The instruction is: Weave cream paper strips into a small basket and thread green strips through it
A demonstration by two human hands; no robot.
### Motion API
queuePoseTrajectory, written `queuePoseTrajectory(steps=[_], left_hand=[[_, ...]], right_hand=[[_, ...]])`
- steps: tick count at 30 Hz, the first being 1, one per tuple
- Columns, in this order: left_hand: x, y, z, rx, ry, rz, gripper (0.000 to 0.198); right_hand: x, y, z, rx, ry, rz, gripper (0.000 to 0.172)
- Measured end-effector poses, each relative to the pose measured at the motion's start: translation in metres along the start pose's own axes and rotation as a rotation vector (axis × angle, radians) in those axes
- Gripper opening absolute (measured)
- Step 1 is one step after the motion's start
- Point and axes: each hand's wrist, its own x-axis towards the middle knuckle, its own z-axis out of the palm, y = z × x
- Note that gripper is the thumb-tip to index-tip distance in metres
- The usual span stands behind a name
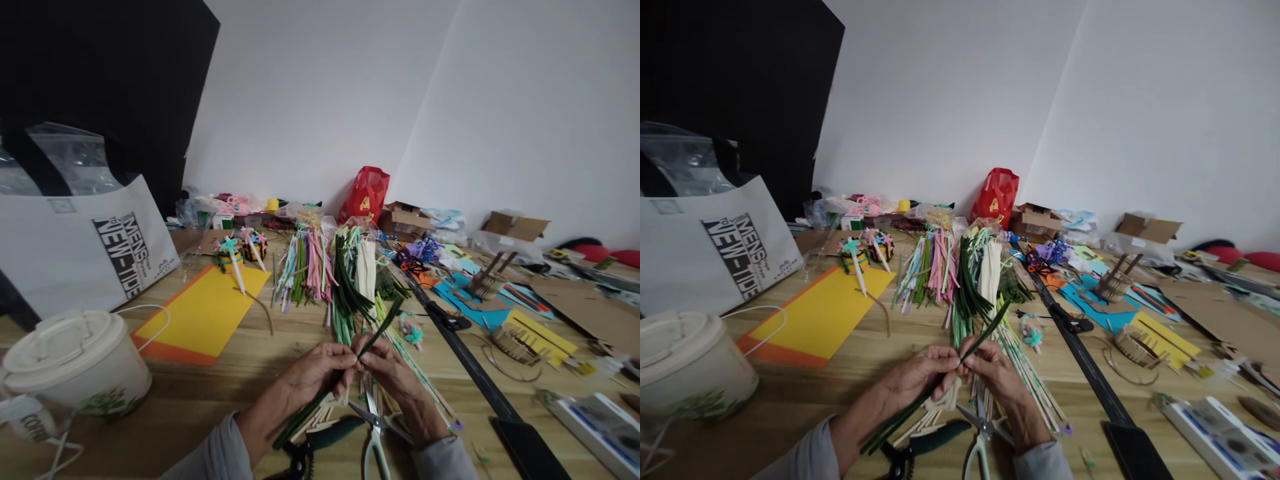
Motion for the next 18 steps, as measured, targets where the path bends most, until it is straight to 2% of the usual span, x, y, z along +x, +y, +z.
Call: queuePoseTrajectory(steps=[5, 9, 12, 15, 18], left_hand=[[-0.003, -0.002, 0.004, -0.193, -0.068, -0.155, 0.029], [-0.002, -0.002, 0.005, -0.069, -0.092, -0.081, 0.032], [-0.003, 0.000, 0.006, 0.102, 0.001, 0.061, 0.032], [-0.003, 0.000, 0.007, 0.328, 0.151, 0.164, 0.027], [-0.002, -0.004, 0.006, 0.603, 0.320, 0.238, 0.019]], right_hand=[[-0.005, 0.001, -0.001, 0.054, -0.042, -0.012, 0.024], [-0.004, 0.000, -0.004, 0.042, -0.041, -0.004, 0.026], [0.001, 0.003, -0.005, 0.029, 0.056, 0.014, 0.027], [0.005, 0.010, -0.006, 0.055, 0.152, 0.013, 0.029], [0.007, 0.016, -0.007, 0.044, 0.180, 0.014, 0.034]])
